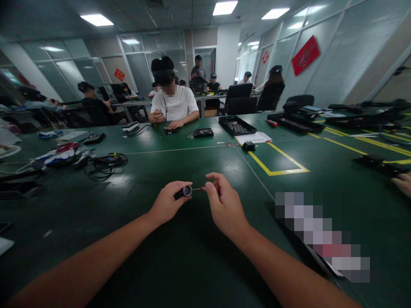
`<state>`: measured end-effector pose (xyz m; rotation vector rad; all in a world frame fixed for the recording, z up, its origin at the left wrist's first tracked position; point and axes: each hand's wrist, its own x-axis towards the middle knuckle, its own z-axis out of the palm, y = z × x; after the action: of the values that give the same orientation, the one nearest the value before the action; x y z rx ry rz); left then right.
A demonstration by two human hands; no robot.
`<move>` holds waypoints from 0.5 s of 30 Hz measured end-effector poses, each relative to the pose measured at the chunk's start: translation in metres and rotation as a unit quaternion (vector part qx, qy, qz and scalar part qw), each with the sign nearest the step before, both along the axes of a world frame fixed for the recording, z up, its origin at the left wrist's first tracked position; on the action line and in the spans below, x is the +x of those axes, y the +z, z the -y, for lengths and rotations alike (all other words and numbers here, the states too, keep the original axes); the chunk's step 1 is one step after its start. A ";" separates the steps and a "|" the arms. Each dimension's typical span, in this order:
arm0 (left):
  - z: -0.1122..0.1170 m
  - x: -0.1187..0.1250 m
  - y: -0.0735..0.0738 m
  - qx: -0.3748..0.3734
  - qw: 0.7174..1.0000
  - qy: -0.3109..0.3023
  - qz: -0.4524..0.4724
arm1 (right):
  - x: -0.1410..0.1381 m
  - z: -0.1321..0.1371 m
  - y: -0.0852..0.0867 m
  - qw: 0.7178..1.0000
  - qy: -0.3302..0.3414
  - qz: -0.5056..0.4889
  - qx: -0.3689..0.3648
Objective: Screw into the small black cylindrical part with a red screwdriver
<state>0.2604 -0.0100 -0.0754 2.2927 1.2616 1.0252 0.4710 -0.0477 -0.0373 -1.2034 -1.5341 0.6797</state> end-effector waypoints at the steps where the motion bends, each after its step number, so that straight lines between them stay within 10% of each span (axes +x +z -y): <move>1: 0.000 0.000 0.000 -0.001 1.000 0.001 0.003 | 0.000 0.000 0.000 1.000 0.001 -0.003 0.003; 15: -0.002 -0.001 -0.002 -0.001 1.000 0.006 -0.001 | 0.000 0.000 0.001 1.000 0.003 -0.017 -0.005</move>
<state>0.2597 -0.0085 -0.0775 2.2882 1.2786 1.0265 0.4713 -0.0476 -0.0367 -1.1896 -1.5092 0.7083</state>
